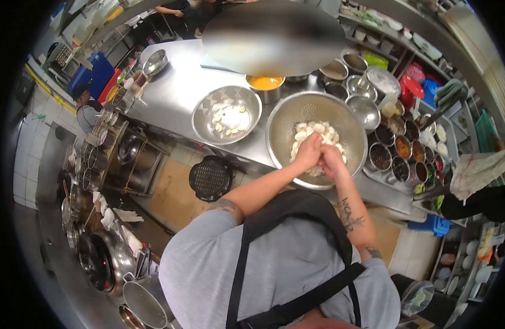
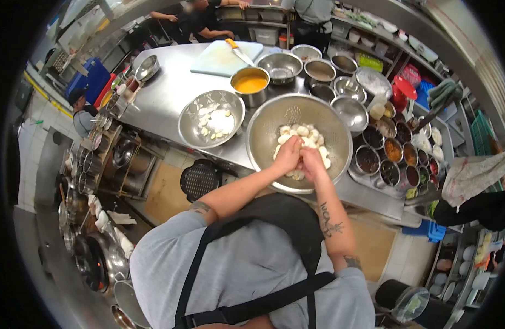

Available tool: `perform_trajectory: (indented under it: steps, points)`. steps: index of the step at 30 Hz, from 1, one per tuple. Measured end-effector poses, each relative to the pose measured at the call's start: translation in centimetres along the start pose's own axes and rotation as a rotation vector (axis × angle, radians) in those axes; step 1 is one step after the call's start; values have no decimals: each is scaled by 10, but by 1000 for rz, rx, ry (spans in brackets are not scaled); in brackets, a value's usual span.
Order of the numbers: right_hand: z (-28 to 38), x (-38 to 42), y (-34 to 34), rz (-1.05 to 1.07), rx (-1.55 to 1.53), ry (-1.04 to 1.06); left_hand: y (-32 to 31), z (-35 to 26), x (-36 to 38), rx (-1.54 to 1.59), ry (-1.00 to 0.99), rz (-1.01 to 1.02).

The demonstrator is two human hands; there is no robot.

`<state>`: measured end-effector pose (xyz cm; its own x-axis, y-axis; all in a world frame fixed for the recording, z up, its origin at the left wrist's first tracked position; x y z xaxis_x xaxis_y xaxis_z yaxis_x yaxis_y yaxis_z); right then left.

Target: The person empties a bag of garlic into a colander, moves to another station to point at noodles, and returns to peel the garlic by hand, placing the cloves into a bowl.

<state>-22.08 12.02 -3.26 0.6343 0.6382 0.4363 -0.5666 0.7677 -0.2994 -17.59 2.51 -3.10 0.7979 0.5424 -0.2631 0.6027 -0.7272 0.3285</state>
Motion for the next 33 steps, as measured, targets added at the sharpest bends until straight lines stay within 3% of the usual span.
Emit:
perform_trajectory:
  steps: [2, 4, 7, 8, 11, 15, 18, 19, 22, 23, 24, 25, 26, 28, 32, 33]
  points:
    - [3, -1, 12, 8, 269, -87, -20, 32, -6, -2, -30, 62]
    - [-17, -22, 36, 102, 279, -43, -15, 30, -2, 228, 146, 161]
    - [12, 2, 44, 55, 75, -37, 11, 47, -11, 263, 350, 146]
    - [24, 9, 48, 29, 16, -8, 24, 33, -11, 387, 520, 111]
    - [43, 15, 72, -93, -134, 96, 44, 16, -19, 580, 624, 143]
    - [64, 26, 101, -211, -204, 240, 20, 6, -44, 210, 493, 459]
    - [67, 34, 111, -265, -223, 296, -25, -9, -66, 35, 107, 544]
    - [66, 35, 111, -279, -216, 302, -42, -14, -77, -224, -119, 526]
    - [51, 32, 118, -330, -181, 284, -95, -16, -83, -746, -304, 637]
    - [43, 30, 117, -317, -167, 312, -120, 6, -87, -885, -332, 756]
    - [36, 31, 114, -304, -151, 329, -130, 0, -83, -912, -488, 784]
    - [31, 39, 109, -354, -197, 270, -140, 0, -83, -1008, -456, 854]
    - [22, 29, 110, -268, -123, 326, -157, 22, -92, -1044, -500, 831]
    - [12, 33, 101, -252, -274, 291, -168, 4, -93, -1098, -474, 930]
    - [16, 47, 89, -268, -312, 286, -188, 35, -98, -1118, -149, 997]
    - [18, 52, 90, -288, -294, 298, -188, 22, -90, -1143, -217, 1005]
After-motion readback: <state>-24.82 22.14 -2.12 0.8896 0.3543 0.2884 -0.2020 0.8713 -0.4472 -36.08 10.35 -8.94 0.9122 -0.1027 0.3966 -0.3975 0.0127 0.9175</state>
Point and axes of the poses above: each hand's wrist, its own x-axis away from the middle knuckle, its own y-axis out of the back of the hand, z = x × y, the point moved 7 cm from there along -x, towards the middle knuckle
